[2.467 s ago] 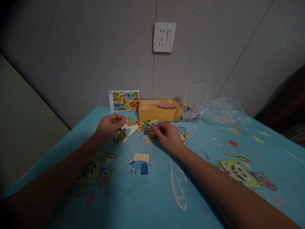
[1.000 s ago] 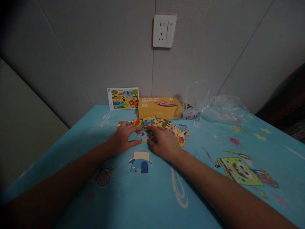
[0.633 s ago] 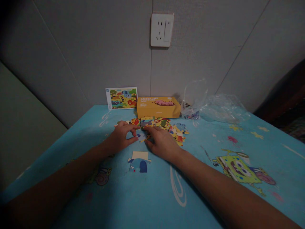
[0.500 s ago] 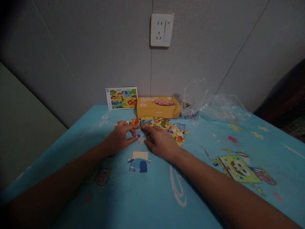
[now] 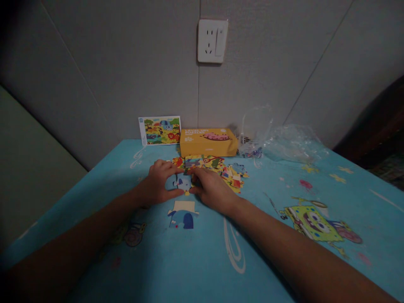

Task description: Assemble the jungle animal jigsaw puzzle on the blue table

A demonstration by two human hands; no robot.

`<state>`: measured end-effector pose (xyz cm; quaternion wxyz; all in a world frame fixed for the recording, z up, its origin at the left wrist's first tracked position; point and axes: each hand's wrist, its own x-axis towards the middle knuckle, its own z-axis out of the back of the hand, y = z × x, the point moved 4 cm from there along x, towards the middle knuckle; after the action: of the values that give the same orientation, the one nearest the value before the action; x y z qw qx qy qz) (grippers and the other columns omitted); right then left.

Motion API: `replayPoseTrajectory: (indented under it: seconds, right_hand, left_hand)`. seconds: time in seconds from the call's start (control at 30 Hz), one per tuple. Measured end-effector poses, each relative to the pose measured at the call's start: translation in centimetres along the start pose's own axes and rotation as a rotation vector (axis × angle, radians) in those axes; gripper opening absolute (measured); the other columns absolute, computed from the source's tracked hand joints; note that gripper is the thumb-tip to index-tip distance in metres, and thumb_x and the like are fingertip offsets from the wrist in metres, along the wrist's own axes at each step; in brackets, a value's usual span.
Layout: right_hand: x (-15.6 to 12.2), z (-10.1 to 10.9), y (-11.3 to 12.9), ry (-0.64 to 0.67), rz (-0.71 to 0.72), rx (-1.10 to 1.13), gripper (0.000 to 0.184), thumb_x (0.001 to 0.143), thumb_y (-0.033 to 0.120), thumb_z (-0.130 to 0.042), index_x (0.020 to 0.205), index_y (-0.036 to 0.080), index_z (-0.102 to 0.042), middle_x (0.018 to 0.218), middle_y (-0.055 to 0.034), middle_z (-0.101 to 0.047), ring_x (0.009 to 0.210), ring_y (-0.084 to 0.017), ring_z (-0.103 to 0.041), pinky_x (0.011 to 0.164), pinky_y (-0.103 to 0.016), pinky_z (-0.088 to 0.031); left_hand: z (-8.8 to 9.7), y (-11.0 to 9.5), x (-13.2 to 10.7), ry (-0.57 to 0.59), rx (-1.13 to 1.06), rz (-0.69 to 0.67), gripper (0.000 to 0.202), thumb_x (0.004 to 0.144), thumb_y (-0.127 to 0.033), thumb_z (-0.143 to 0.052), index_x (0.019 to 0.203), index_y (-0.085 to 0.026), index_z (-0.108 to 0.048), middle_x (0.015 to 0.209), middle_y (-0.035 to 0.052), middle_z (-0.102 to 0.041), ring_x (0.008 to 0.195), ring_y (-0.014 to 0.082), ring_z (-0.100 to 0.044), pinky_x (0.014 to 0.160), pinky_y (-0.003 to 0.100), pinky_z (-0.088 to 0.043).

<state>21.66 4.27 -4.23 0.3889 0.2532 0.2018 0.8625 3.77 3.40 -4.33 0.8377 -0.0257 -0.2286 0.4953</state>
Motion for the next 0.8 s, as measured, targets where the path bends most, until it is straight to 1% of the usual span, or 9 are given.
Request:
replayPoseTrajectory:
  seconds: [0.07, 0.17, 0.27, 0.37, 0.53, 0.63, 0.8]
  right_hand:
    - [0.0, 0.0, 0.1, -0.012, 0.025, 0.014, 0.036, 0.08, 0.016, -0.069, 0.114, 0.019, -0.059, 0.091, -0.0043, -0.066, 0.083, -0.018, -0.061, 0.075, -0.031, -0.047]
    - [0.0, 0.2, 0.1, -0.06, 0.037, 0.037, 0.031, 0.081, 0.013, -0.065, 0.111, 0.02, -0.059, 0.094, -0.0054, -0.064, 0.084, -0.018, -0.062, 0.077, -0.032, -0.05]
    - [0.1, 0.4, -0.1, -0.132, 0.022, 0.043, 0.028, 0.081, 0.01, -0.062, 0.107, 0.019, -0.061, 0.095, -0.0068, -0.063, 0.083, -0.018, -0.062, 0.076, -0.033, -0.052]
    - [0.2, 0.7, -0.2, -0.201, 0.012, 0.06, 0.024, 0.08, 0.01, -0.063, 0.102, 0.018, -0.061, 0.094, -0.0068, -0.063, 0.083, -0.019, -0.062, 0.075, -0.033, -0.054]
    - [0.1, 1.2, 0.1, -0.291, -0.021, 0.118, 0.015, 0.082, 0.015, -0.063, 0.097, 0.019, -0.061, 0.093, -0.0064, -0.062, 0.082, -0.018, -0.061, 0.073, -0.033, -0.055]
    - [0.0, 1.5, 0.4, -0.308, -0.017, 0.114, 0.012, 0.083, 0.017, -0.063, 0.096, 0.018, -0.062, 0.091, -0.0064, -0.061, 0.081, -0.017, -0.06, 0.07, -0.031, -0.055]
    - [0.0, 1.6, 0.6, -0.32, 0.007, 0.109, 0.011, 0.084, 0.018, -0.064, 0.095, 0.018, -0.064, 0.089, -0.0059, -0.06, 0.078, -0.016, -0.06, 0.067, -0.029, -0.055]
  left_hand:
    - [0.0, 0.0, -0.1, 0.004, -0.024, -0.024, 0.054, 0.068, -0.043, -0.078, 0.115, -0.021, -0.063, 0.11, 0.0099, -0.065, 0.108, 0.0325, -0.049, 0.093, 0.048, -0.037]
    - [0.1, 0.1, 0.0, -0.027, -0.07, -0.037, 0.058, 0.067, -0.033, -0.079, 0.12, -0.022, -0.059, 0.111, 0.0086, -0.066, 0.108, 0.0313, -0.049, 0.093, 0.047, -0.037]
    - [0.4, 0.1, 0.2, -0.082, -0.101, -0.011, 0.055, 0.071, -0.019, -0.074, 0.124, -0.022, -0.058, 0.102, 0.0063, -0.067, 0.103, 0.028, -0.052, 0.092, 0.044, -0.039]
    - [0.9, 0.0, 0.4, -0.148, -0.153, 0.016, 0.053, 0.074, -0.012, -0.07, 0.124, -0.02, -0.057, 0.095, 0.0043, -0.068, 0.099, 0.0256, -0.054, 0.091, 0.042, -0.041]
    - [1.8, -0.2, 0.4, -0.259, -0.266, 0.026, 0.041, 0.079, -0.014, -0.069, 0.118, -0.02, -0.061, 0.092, 0.0037, -0.069, 0.097, 0.0231, -0.058, 0.09, 0.039, -0.045]
    - [2.0, -0.3, 0.4, -0.316, -0.291, 0.016, 0.038, 0.078, -0.013, -0.071, 0.114, -0.018, -0.063, 0.091, 0.0048, -0.07, 0.098, 0.0229, -0.06, 0.089, 0.038, -0.047]
    - [2.0, 0.1, 0.3, -0.381, -0.274, 0.016, 0.016, 0.077, -0.015, -0.074, 0.092, -0.019, -0.07, 0.091, 0.0051, -0.069, 0.09, 0.0204, -0.062, 0.082, 0.035, -0.051]
